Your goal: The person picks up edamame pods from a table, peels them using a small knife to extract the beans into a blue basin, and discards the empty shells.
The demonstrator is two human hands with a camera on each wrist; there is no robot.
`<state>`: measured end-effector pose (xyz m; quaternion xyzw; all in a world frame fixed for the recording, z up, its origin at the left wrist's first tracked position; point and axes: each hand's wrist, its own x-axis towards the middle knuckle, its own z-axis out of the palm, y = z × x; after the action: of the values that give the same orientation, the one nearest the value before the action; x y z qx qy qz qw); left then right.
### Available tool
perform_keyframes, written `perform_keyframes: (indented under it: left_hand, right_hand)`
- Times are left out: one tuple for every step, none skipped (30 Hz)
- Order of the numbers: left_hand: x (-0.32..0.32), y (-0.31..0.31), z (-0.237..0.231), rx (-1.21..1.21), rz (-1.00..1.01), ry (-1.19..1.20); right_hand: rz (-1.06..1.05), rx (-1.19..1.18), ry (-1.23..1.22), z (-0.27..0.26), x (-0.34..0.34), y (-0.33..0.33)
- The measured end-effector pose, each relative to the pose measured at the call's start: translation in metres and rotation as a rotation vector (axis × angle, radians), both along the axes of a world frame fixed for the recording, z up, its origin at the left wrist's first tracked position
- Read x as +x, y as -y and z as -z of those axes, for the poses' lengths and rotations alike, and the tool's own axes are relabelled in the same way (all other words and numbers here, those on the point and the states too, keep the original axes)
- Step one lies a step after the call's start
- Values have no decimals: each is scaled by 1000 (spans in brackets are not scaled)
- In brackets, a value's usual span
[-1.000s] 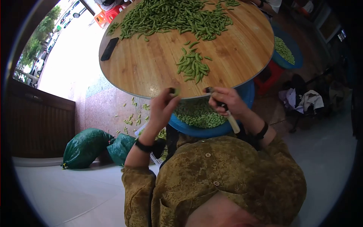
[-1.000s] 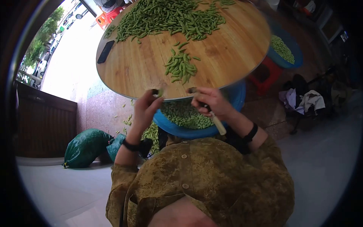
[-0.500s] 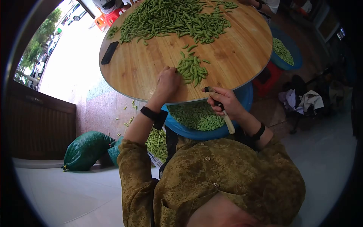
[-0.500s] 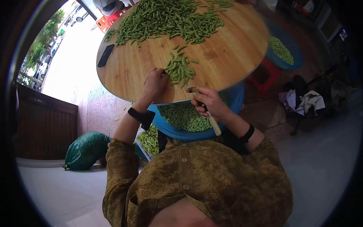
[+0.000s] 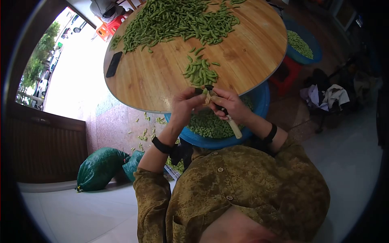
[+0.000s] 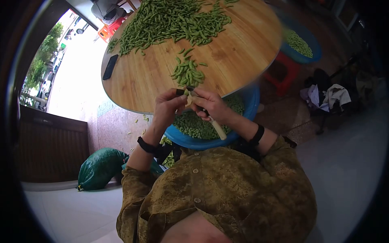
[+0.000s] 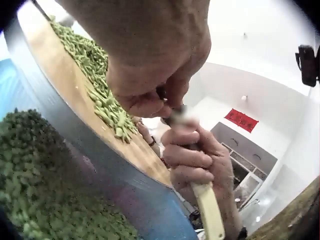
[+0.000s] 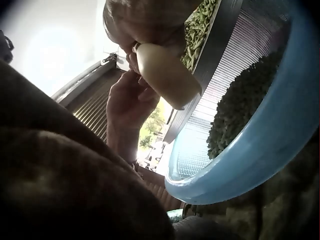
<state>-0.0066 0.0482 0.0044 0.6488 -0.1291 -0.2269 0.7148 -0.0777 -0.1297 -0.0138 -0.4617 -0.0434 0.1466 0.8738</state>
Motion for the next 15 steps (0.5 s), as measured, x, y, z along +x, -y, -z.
perform_keyframes:
  left_hand:
    - [-3, 2, 0, -27, -6, -36]
    - [-5, 3, 0, -56, -12, -71]
    - [-5, 2, 2, -60, -15, -74]
    - [-4, 2, 4, -72, -7, -73]
    - [-3, 2, 6, -82, 0, -71]
    - [-3, 1, 8, -85, -3, -71]
    - [-3, 1, 9, -99, -2, -56]
    - [-4, 1, 10, -113, 2, -41]
    - [-5, 1, 10, -114, 2, -41]
    - [-6, 2, 8, -125, -10, -22]
    - [-8, 3, 8, -135, -25, -2]
    - [-8, 2, 9, -136, -27, -4]
    - [-7, 1, 12, -154, -10, 15]
    - [-7, 0, 13, -174, 7, 34]
    - [-7, 0, 12, -176, 8, 35]
  right_hand:
    - [-53, 12, 21, 1, 0, 0]
    - [-56, 8, 17, 0, -2, 0]
    - [-43, 2, 22, -3, -4, 0]
    - [-30, -5, 29, -5, -5, 0]
    - [-33, -9, 27, -5, -5, 1]
    - [-58, -21, 41, -5, -6, 2]
    - [-82, -32, 54, -5, -6, 3]
    - [-83, -33, 53, -6, -6, 3]
    - [-78, -23, 61, -7, -7, 2]
    - [-72, -13, 69, -8, -7, 2]
    - [-74, -15, 68, -9, -7, 3]
    - [-74, -33, 76, -10, -7, 3]
    - [-73, -52, 86, -10, -7, 4]
    - [-73, -53, 86, -10, -7, 4]
    - [-74, -60, 89, -11, -7, 5]
